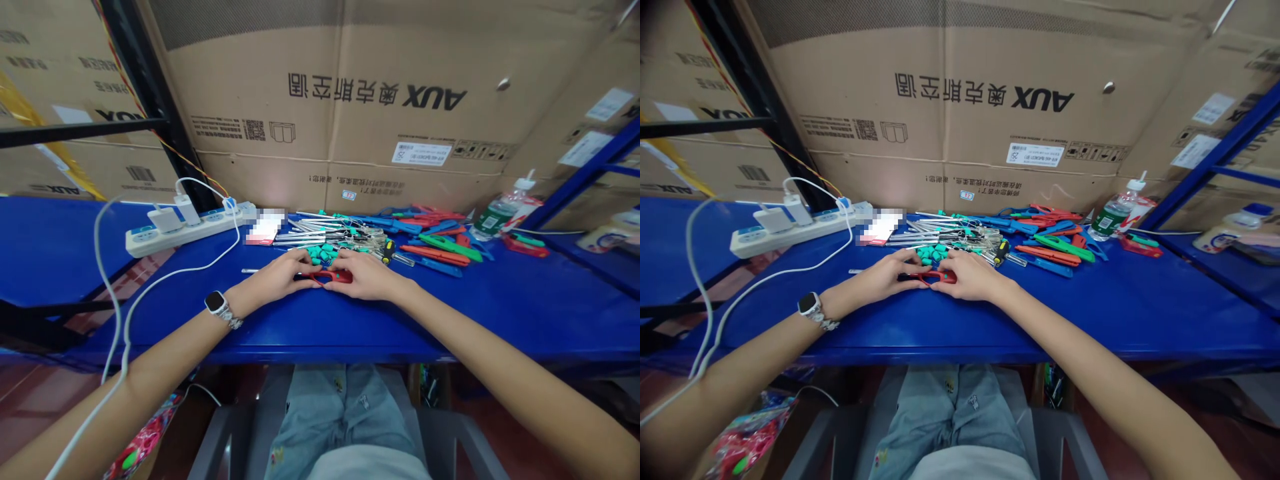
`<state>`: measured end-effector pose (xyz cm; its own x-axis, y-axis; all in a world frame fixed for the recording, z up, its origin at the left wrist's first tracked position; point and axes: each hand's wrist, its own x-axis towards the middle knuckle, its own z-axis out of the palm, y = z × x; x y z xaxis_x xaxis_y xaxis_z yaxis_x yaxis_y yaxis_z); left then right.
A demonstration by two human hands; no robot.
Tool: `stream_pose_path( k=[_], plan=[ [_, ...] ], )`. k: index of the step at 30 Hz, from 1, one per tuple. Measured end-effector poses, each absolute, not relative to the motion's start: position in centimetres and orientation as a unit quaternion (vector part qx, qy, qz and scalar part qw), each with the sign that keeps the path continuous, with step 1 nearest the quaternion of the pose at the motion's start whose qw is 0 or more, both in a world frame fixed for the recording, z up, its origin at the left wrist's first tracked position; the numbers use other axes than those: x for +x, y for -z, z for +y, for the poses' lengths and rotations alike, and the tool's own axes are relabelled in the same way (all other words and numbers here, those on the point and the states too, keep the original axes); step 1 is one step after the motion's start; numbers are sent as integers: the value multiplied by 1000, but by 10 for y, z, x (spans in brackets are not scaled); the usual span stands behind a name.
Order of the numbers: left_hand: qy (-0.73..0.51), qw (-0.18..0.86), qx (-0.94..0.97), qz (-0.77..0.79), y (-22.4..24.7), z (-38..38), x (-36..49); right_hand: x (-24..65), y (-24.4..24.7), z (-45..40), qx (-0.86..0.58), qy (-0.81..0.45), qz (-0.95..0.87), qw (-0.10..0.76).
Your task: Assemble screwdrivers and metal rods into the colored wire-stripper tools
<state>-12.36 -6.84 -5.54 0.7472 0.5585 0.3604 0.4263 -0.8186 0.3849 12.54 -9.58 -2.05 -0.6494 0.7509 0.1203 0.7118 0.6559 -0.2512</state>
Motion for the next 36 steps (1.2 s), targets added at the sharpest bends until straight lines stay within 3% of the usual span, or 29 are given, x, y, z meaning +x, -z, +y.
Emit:
stream_pose_path(
  k=[7, 14, 17, 20, 23, 26, 29, 33, 36],
  plan=[
    [-234, 129, 928, 259, 50, -70, -125, 116, 19, -92, -421, -168, -887, 87],
    [-222, 73, 931, 279, 45, -79, -126, 109, 15, -92, -425, -168, -887, 63],
    [-304, 12, 904, 301, 38, -86, -125, 113, 18, -94, -416, -198, -882, 97],
    [-476, -25, 805, 354, 29, -93, -122, 119, 20, -96, -412, -219, -871, 155],
    [-536, 101, 716, 436, 26, -96, -115, 123, 22, -99, -409, -235, -855, 214],
    [-457, 346, 671, 470, 29, -97, -99, 120, 24, -104, -411, -246, -837, 264],
    [-445, 513, 609, 410, 33, -96, -74, 110, 30, -107, -394, -259, -820, 325],
    [-513, 582, 512, 369, 32, -87, -40, 94, 41, -107, -379, -286, -762, 440],
    [-547, 604, 461, 351, 23, -80, -28, 91, 45, -104, -423, -289, -733, 447]
  ],
)
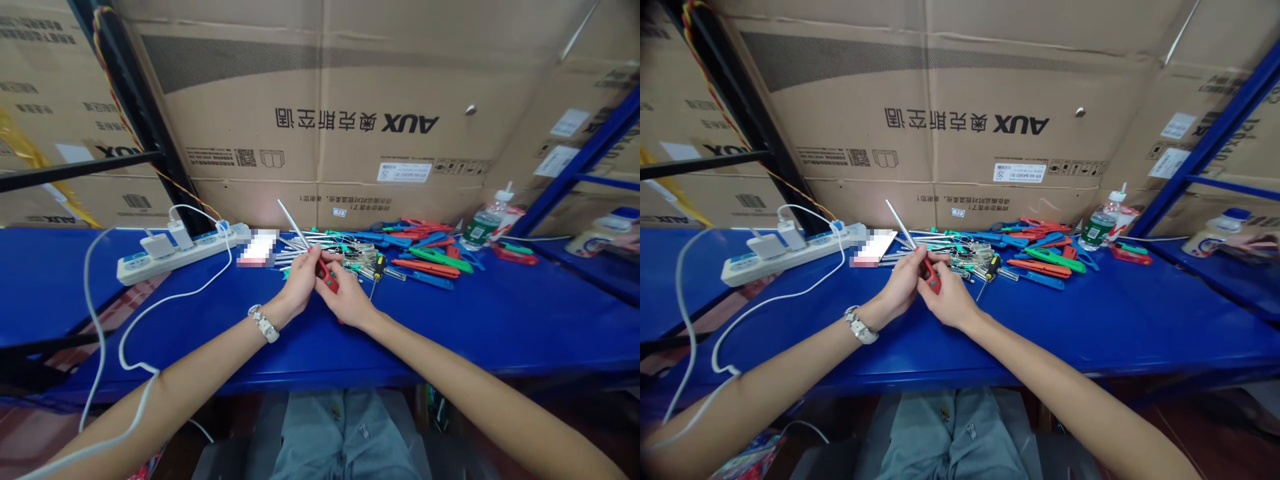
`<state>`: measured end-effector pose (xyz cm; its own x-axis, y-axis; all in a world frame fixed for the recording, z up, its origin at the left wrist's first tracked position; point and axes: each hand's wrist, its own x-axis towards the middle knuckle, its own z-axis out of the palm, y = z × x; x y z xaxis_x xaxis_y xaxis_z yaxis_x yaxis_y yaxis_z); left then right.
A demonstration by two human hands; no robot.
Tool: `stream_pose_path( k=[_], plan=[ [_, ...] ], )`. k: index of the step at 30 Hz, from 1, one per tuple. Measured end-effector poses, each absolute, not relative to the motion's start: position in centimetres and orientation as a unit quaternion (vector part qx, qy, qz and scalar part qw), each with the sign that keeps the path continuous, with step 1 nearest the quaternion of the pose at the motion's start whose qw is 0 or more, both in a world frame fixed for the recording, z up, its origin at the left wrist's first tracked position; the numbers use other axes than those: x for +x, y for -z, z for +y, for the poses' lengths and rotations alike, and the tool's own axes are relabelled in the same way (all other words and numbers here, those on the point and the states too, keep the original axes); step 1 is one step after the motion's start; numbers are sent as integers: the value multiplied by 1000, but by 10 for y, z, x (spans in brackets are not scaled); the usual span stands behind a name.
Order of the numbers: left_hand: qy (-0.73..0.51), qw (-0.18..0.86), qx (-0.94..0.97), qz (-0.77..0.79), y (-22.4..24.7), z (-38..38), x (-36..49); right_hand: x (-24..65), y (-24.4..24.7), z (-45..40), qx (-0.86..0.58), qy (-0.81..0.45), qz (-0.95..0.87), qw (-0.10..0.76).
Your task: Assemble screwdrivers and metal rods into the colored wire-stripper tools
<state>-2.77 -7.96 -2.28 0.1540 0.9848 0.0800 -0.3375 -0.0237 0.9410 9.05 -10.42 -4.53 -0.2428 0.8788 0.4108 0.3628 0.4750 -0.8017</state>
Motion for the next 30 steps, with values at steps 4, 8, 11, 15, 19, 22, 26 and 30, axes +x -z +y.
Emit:
stream_pose_path(
  k=[4, 8, 11, 15, 19, 22, 26, 30],
  plan=[
    [-586, 626, 408, 313, 7, -72, -28, 90, 43, -104, -442, -310, -735, 411],
    [-581, 635, 416, 293, -2, -67, -32, 88, 42, -107, -443, -345, -728, 394],
    [-573, 649, 410, 287, -9, -64, -37, 89, 42, -110, -442, -360, -735, 367],
    [-536, 643, 461, 293, -31, -57, -57, 100, 38, -104, -439, -358, -742, 358],
    [-433, 514, 643, 367, -44, -50, -82, 115, 31, -89, -489, -267, -733, 390],
    [-345, 311, 786, 409, -34, -48, -92, 119, 22, -82, -532, -161, -766, 324],
    [-269, 106, 862, 416, -5, -51, -100, 113, 11, -71, -530, -43, -824, 195],
    [-228, 46, 875, 424, 13, -55, -107, 100, 9, -53, -523, 2, -843, 126]
  ],
)
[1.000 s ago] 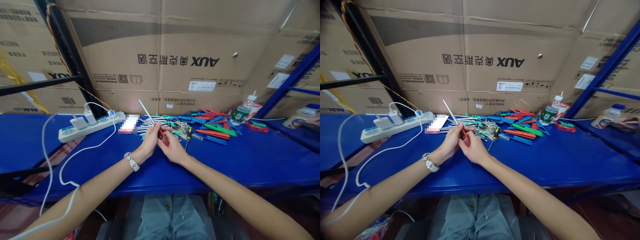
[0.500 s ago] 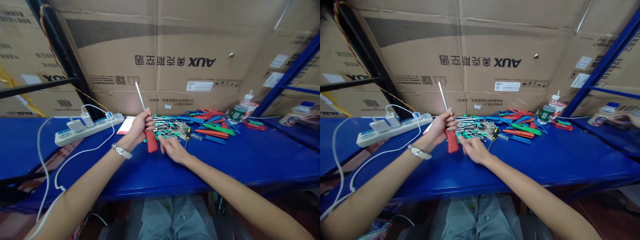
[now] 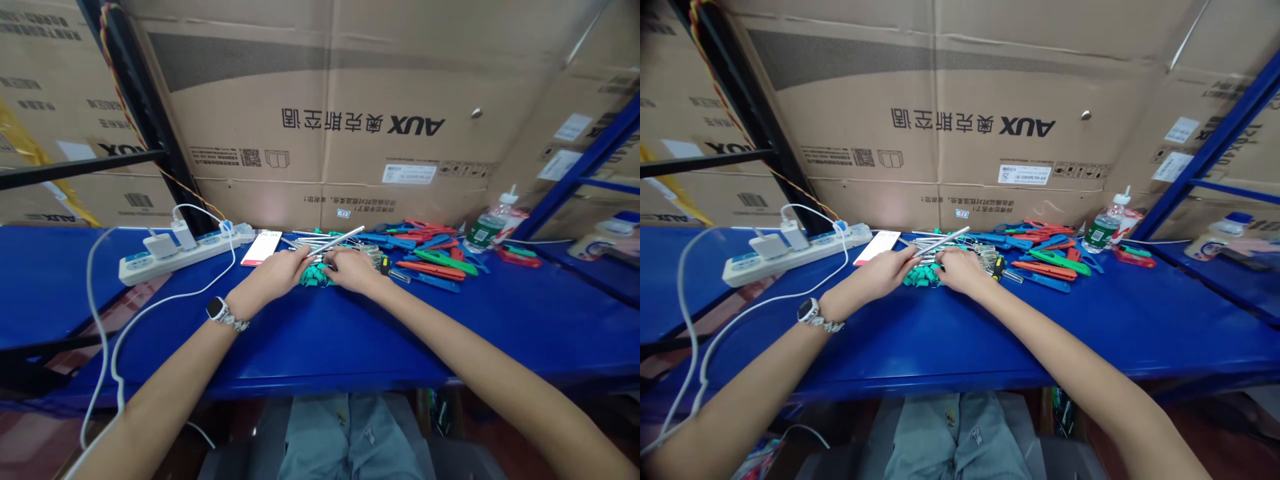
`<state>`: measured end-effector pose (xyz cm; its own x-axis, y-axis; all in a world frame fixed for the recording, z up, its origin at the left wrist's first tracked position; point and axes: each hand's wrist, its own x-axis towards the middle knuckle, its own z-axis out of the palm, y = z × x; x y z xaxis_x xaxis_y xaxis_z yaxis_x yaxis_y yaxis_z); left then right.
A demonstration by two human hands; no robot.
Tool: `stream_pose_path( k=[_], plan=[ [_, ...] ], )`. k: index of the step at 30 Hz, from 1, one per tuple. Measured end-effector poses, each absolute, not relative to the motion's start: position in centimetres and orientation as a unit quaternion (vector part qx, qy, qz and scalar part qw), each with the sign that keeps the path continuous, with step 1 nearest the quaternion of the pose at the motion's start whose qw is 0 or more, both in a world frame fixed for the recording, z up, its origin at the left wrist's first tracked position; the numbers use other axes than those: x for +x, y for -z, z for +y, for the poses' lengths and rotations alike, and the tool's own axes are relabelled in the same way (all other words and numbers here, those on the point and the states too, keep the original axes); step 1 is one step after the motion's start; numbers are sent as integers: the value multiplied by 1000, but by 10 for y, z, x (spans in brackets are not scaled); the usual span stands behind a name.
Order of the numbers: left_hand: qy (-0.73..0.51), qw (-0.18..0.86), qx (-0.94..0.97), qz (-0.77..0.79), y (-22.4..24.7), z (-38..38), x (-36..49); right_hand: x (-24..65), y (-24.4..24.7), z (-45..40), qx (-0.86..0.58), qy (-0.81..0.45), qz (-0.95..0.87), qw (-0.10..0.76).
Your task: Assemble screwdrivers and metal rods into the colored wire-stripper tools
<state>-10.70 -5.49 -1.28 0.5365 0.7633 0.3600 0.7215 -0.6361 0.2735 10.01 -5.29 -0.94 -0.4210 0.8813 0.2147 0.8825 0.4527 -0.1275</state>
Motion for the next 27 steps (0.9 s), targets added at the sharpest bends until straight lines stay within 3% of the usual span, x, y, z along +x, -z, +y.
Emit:
stream_pose_path(
  k=[6, 10, 15, 27],
  plan=[
    [-221, 18, 886, 407, 17, -56, -108, 96, 11, -41, -534, -3, -835, 131],
    [-224, 23, 889, 399, 16, -58, -107, 120, 15, -47, -549, -75, -798, 236],
    [-213, 51, 901, 376, 13, -61, -106, 162, 23, -63, -458, -343, -701, 426],
    [-223, 84, 900, 366, 13, -57, -111, 186, 11, -76, -389, -478, -585, 528]
  ],
)
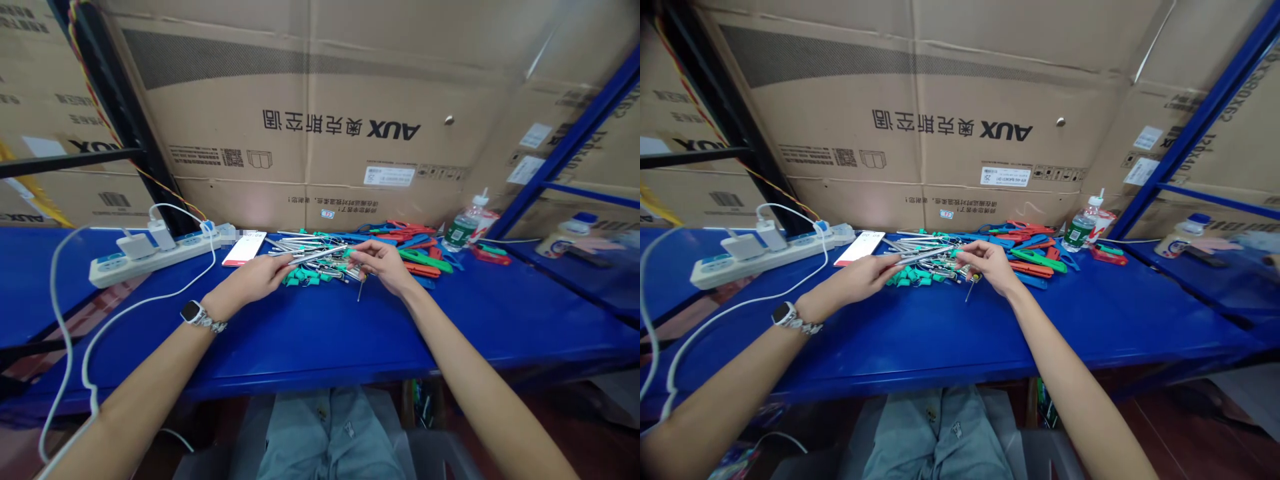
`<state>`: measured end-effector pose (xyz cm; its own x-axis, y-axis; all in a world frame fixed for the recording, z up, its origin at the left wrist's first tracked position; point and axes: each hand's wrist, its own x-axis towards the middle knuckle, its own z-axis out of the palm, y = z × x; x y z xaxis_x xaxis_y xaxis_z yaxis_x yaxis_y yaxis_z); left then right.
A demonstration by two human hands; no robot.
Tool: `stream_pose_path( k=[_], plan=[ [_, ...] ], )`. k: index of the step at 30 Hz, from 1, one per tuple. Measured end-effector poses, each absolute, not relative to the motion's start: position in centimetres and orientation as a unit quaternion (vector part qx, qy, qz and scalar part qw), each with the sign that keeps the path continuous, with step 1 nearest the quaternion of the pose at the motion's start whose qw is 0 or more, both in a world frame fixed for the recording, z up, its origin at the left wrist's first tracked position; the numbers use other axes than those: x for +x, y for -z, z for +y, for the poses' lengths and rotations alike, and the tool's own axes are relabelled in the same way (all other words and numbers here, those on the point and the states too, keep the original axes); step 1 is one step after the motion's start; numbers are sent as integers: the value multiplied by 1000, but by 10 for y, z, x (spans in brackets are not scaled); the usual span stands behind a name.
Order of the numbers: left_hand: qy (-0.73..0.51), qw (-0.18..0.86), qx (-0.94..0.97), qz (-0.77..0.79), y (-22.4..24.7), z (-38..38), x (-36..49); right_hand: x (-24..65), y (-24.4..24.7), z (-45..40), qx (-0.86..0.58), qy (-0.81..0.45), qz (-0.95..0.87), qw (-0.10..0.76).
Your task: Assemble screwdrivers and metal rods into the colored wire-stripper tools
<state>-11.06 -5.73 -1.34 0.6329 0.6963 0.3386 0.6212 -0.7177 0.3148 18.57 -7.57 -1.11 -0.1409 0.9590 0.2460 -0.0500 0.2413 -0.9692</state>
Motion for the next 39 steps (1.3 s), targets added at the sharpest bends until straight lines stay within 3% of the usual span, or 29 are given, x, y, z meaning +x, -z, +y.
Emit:
stream_pose_path(
  k=[15, 24, 30, 39],
  plan=[
    [-179, 12, 900, 398, 10, -67, -102, 167, 23, -74, -423, -466, -573, 524],
    [-97, -57, 888, 446, 6, -74, -92, 151, 27, -77, -419, -446, -523, 593],
    [-115, -72, 878, 459, 6, -78, -80, 143, 25, -77, -391, -487, -459, 632],
    [-151, -45, 868, 471, 17, -75, -81, 127, 28, -78, -426, -408, -492, 640]
  ],
)
